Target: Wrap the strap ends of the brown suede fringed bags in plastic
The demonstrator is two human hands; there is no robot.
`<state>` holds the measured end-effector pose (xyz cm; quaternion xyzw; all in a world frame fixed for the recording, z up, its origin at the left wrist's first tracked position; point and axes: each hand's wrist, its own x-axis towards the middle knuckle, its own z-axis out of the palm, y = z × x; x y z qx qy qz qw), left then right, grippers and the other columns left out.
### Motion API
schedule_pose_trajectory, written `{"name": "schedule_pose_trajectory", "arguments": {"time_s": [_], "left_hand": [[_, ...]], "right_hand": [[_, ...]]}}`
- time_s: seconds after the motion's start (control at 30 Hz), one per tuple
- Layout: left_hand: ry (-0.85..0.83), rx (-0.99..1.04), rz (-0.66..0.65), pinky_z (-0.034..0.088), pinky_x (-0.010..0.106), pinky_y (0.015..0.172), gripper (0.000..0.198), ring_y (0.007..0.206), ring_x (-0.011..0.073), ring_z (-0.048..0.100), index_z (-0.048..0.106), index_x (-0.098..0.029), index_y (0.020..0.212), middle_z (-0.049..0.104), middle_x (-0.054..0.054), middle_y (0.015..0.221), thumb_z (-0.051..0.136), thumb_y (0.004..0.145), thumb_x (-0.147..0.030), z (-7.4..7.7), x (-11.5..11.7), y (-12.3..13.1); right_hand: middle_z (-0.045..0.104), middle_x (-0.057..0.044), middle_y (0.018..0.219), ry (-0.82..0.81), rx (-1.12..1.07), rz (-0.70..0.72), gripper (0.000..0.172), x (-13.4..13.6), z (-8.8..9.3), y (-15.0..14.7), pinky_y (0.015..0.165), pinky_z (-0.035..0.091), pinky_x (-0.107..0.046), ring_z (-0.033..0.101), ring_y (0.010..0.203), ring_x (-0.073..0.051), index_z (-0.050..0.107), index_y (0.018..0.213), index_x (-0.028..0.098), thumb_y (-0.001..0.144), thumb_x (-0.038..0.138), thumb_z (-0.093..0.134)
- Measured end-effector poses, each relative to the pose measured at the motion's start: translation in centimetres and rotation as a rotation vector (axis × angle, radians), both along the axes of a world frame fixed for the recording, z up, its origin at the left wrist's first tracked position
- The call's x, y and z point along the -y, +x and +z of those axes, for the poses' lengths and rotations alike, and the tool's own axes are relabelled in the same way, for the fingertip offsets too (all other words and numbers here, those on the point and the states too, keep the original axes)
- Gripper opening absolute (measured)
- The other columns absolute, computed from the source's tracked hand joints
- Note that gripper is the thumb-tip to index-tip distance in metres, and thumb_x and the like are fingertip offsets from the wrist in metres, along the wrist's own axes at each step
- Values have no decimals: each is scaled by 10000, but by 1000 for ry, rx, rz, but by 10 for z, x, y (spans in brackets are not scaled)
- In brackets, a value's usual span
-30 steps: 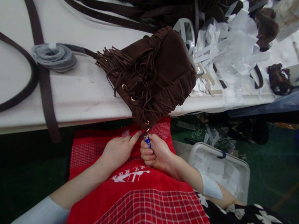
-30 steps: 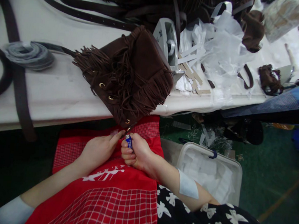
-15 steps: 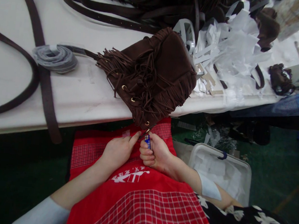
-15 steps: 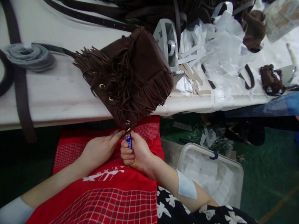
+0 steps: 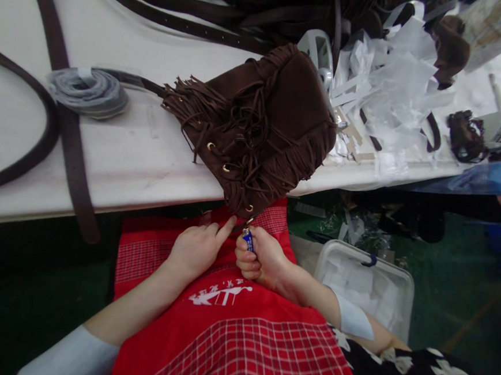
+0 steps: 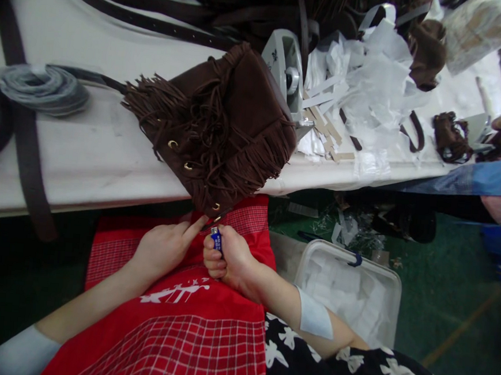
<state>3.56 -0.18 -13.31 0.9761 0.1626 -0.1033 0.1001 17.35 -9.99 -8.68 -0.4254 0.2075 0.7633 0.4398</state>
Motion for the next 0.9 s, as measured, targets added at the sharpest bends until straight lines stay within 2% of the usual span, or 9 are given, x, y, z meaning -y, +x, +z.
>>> {"name": "schedule_pose_trajectory", "arguments": {"time_s": [0.3, 0.4, 0.47, 0.53, 0.6, 0.7, 0.8, 0.9], "left_hand": [[-50, -20, 5, 510, 334, 585, 515, 676, 250, 662, 429, -243, 1405, 667, 88, 838, 402, 902, -136, -2, -2, 0], [-102, -9, 33, 521, 349, 604, 490, 691, 254, 669, 453, -241, 1386, 682, 88, 874, 404, 908, -147, 1, -1, 0], [-220, 50, 101, 539, 359, 665, 431, 764, 252, 682, 486, -226, 1352, 694, 96, 972, 418, 927, -207, 5, -1, 2], [-409, 146, 176, 541, 343, 780, 380, 895, 234, 680, 524, -205, 1299, 687, 93, 1091, 454, 932, -276, 10, 0, 7], [-559, 191, 205, 524, 311, 843, 303, 950, 209, 670, 587, -192, 1195, 697, 77, 1089, 477, 925, -277, 17, 2, 14], [-530, 109, 150, 534, 330, 767, 220, 830, 219, 683, 656, -176, 965, 721, 69, 915, 441, 915, -189, 29, 9, 27], [-419, 78, 69, 531, 342, 707, 239, 769, 228, 680, 651, -168, 876, 715, 75, 864, 415, 915, -160, 43, 20, 37], [-435, 143, -16, 524, 287, 691, 210, 756, 187, 678, 644, -188, 919, 715, 44, 855, 436, 934, -218, 61, 30, 40]], "right_hand": [[251, 69, 458, 23, -77, -24, 382, -4, 1, 0, 353, 53, -198, 128, 365, -73, 368, 638, 199, 925, 397, 211], [270, 72, 469, 56, -77, -45, 455, 1, -3, 1, 357, 65, -192, 138, 372, -67, 390, 654, 195, 947, 492, 209], [297, 75, 475, 79, 13, -57, 519, 7, -6, 2, 359, 78, -191, 148, 375, -61, 423, 675, 192, 923, 612, 247], [325, 85, 481, 117, 227, -89, 487, 14, -9, 3, 364, 93, -190, 168, 378, -52, 478, 730, 186, 860, 653, 429], [353, 101, 494, 179, 490, -113, 381, 20, -12, 2, 374, 127, -186, 206, 390, -46, 548, 847, 182, 773, 538, 658], [494, 71, 590, 276, 776, -86, 369, 25, -12, 3, 459, 301, -188, 375, 486, -60, 617, 938, 172, 681, 373, 789], [613, 1, 755, 349, 837, -95, 306, 33, -7, 7, 638, 417, -239, 510, 653, -102, 648, 865, 150, 686, 358, 783], [613, -6, 752, 443, 702, -193, 308, 48, 3, 19, 650, 414, -247, 523, 658, -109, 638, 826, 144, 686, 380, 776]]}}
